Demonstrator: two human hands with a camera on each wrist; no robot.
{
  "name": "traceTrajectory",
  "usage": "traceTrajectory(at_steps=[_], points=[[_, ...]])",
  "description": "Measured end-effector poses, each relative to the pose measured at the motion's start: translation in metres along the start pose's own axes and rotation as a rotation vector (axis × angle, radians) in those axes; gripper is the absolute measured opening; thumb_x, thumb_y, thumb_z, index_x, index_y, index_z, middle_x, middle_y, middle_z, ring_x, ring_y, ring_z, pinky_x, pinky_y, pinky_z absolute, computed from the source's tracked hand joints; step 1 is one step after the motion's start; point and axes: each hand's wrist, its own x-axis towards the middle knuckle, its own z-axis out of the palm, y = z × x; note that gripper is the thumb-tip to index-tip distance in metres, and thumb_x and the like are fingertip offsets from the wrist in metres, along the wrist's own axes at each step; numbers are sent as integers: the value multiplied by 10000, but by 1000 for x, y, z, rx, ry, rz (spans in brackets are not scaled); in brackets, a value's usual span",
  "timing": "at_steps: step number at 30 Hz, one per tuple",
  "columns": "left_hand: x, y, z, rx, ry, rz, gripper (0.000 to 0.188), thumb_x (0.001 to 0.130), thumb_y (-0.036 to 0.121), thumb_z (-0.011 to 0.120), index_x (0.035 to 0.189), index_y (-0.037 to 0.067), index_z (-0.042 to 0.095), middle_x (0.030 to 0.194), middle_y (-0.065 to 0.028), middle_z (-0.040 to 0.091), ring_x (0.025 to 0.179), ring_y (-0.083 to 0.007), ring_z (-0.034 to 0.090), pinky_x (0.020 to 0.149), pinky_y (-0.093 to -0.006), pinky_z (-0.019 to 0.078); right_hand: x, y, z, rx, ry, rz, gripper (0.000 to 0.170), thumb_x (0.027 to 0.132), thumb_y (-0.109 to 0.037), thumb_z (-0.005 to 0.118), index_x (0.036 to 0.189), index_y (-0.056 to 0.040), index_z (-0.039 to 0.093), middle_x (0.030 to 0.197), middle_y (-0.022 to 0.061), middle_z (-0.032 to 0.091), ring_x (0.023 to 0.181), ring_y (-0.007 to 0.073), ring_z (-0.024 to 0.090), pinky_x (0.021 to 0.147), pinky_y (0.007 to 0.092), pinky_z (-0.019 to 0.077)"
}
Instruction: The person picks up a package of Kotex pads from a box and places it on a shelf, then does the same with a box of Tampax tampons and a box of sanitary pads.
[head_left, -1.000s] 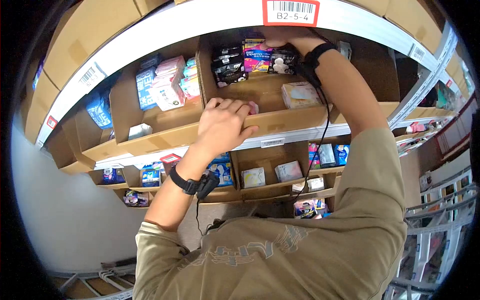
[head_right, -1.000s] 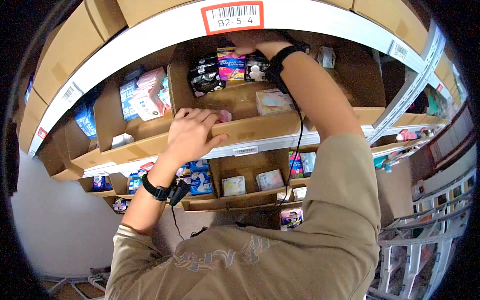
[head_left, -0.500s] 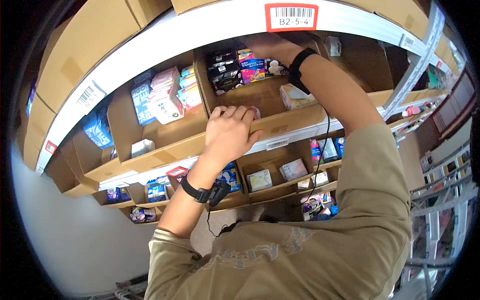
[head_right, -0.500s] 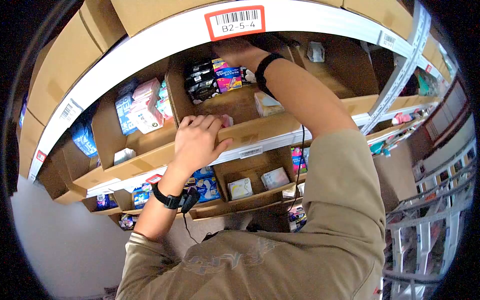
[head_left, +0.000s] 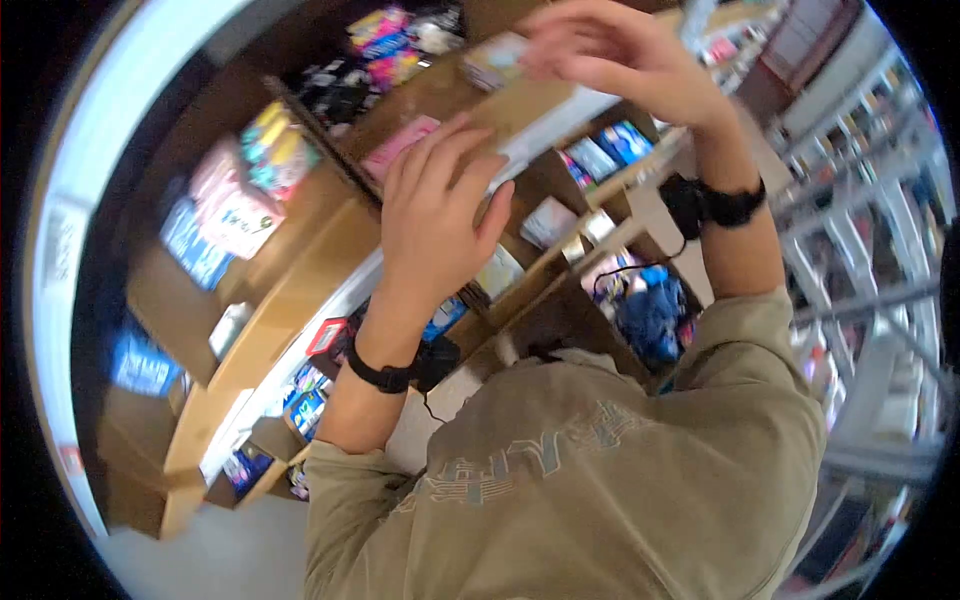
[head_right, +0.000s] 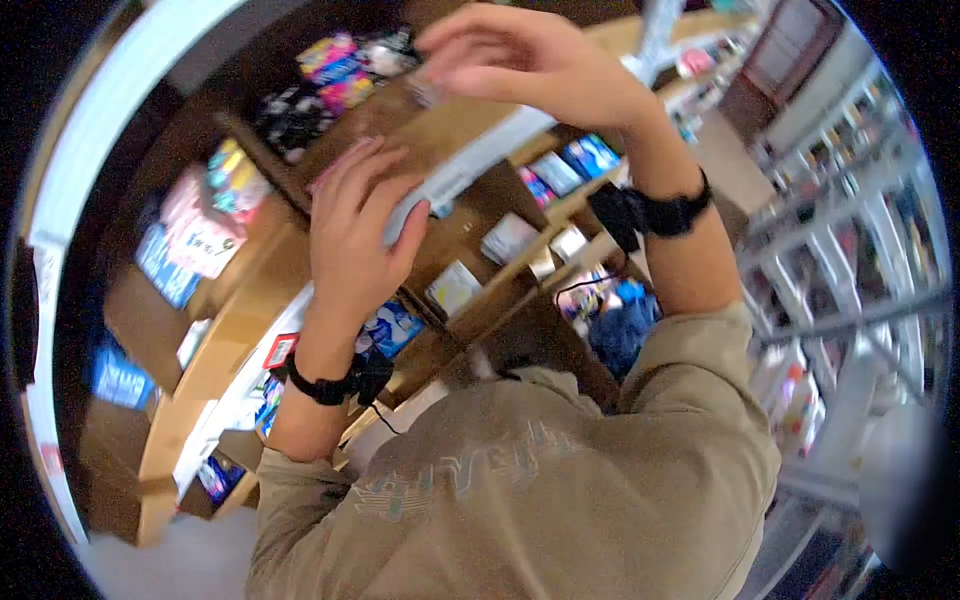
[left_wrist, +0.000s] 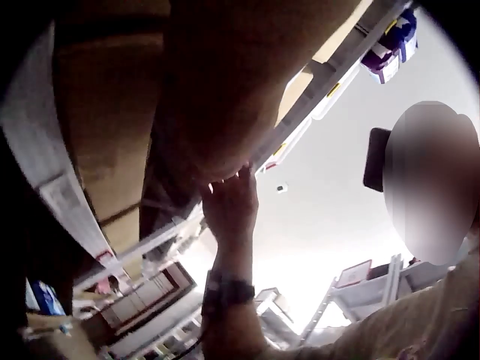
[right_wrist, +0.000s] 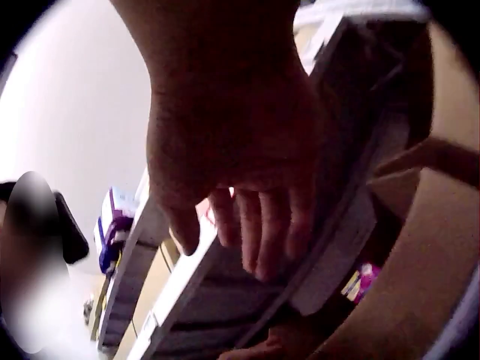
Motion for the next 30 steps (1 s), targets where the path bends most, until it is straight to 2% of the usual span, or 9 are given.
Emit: traceTrajectory(at_steps=[4,6,8,14,18,24,26,28,30], points=[[-30,26,42,-378,-112,26,120,751,94,738,857,87,683,1118,-81,635,1125,-304,586,915,-422,456,-178,13,11,94,450,209,310,971,-195,580,1234,-31,566,1052,91,678,930,176,665,814,334,530],[-38,44,71,-492,-162,9,110,748,71,740,846,79,691,1109,-82,640,1114,-309,592,918,-415,461,-260,34,28,-13,590,619,325,961,-229,597,1211,-23,571,1021,89,666,937,176,651,797,321,525],[-39,60,99,-605,-304,13,114,786,93,722,893,54,711,1102,-94,645,1104,-318,590,919,-413,470,-344,68,52,-271,616,1015,358,918,-272,646,1172,-23,613,1040,107,686,929,199,663,818,340,524],[-33,126,202,-846,-739,-10,140,840,117,691,946,28,707,1147,-121,636,1106,-322,589,955,-390,461,-557,165,144,-278,474,1614,446,845,-322,712,1137,5,627,1030,175,686,930,283,663,816,380,527],[-58,169,311,-856,-998,-25,186,857,143,672,992,14,677,1146,-142,635,1099,-331,592,951,-392,466,-637,207,190,133,766,1980,495,768,-252,754,1167,2,609,1100,214,667,1032,326,641,857,399,506],[-157,225,491,-840,-1391,-158,235,873,150,652,1045,-10,642,1138,-155,628,1079,-325,599,942,-382,466,-766,306,237,225,699,2237,789,806,-256,711,1413,35,299,1397,304,407,1255,445,458,1006,482,437],[-183,242,536,-841,-1443,-146,243,873,152,656,1054,-9,637,1135,-153,627,1070,-319,604,914,-374,478,-805,341,243,-277,1045,2123,817,805,-277,720,1425,25,283,1417,293,362,1257,464,434,1026,500,409],[-207,255,565,-838,-1491,-153,252,872,153,661,1064,-8,633,1132,-151,627,1062,-312,610,886,-367,490,-818,358,203,-405,1256,2018,821,796,-294,737,1421,6,298,1394,281,380,1266,460,411,1046,498,382],[-215,269,588,-870,-1505,-252,264,876,162,666,1078,-2,625,1116,-144,627,1038,-301,621,811,-346,508,-846,389,180,-632,1182,1957,811,785,-317,752,1414,-36,324,1429,267,348,1317,444,354,1077,495,342]])
